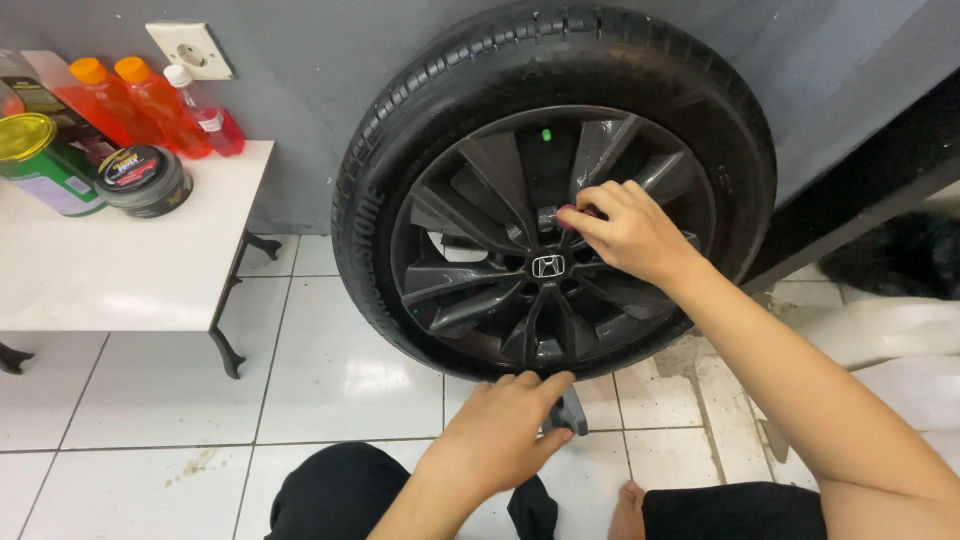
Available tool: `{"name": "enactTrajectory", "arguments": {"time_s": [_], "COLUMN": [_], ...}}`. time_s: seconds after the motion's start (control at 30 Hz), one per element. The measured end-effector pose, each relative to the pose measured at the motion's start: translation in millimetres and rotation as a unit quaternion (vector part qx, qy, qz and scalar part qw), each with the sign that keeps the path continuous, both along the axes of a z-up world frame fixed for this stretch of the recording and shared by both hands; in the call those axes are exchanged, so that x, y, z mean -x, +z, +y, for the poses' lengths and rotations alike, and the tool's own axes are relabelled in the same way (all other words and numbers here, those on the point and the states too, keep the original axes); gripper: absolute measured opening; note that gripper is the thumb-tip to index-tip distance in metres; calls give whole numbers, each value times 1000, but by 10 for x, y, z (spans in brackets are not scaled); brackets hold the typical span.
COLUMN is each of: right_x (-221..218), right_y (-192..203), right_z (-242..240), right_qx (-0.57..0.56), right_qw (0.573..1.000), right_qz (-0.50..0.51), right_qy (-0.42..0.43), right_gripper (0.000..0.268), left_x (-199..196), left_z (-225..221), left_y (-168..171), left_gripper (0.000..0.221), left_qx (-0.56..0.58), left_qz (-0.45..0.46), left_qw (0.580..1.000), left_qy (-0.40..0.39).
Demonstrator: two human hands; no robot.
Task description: The person sits on the floor and scrubs a car wheel with a small pink sponge. They hold the wheel with their left hand while scrubbing the spokes and rim with their right hand. A black cloth and a small container are visible on the floor nearby.
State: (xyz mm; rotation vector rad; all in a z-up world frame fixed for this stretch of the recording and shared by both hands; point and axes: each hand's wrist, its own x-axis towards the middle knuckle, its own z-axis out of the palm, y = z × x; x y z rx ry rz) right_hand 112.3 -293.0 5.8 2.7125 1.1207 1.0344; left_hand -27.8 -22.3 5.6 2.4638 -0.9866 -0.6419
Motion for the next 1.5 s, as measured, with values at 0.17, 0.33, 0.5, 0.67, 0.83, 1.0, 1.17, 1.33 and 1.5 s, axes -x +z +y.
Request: {"name": "enactTrajectory", "arguments": {"time_s": [0.17,0.33,0.5,0.67,0.83,1.0,1.17,1.33,1.5], "right_x": [-174,-138,-179,-236,-149,-99,-122,-183,-215], "right_y": [217,103,221,172,215,214,230,223,291], "right_z": [27,137,164,178,5,-113,-87,-190,-140], "right_qx": [-26,65,13,-51,-46,-74,14,-76,-50], "right_qw": [997,993,984,980,978,984,989,984,977], "right_qz": [-72,-74,-147,-165,-152,-124,-111,-118,-178], "right_qy": [-23,-70,-95,-97,-132,-105,-101,-107,-104], "right_gripper": [18,23,15,15,11,17,17,33,23], "left_x": [-187,-135,-57,-116,-90,-83,-116,-152,-203], "left_z": [-14,-111,-147,-123,-67,-152,-175,-206,-218], "left_y": [-516,-389,-349,-393,-387,-495,-470,-609,-602], "left_gripper": [54,57,53,54,55,54,57,61,62], "left_qx": [-96,-86,-91,-86,-123,-126,-151,-148,-160], "left_qz": [-135,-46,-16,0,-11,-5,22,8,8], "left_qw": [985,995,996,996,992,992,988,989,987], "left_qy": [44,7,5,7,8,5,4,7,1]}}
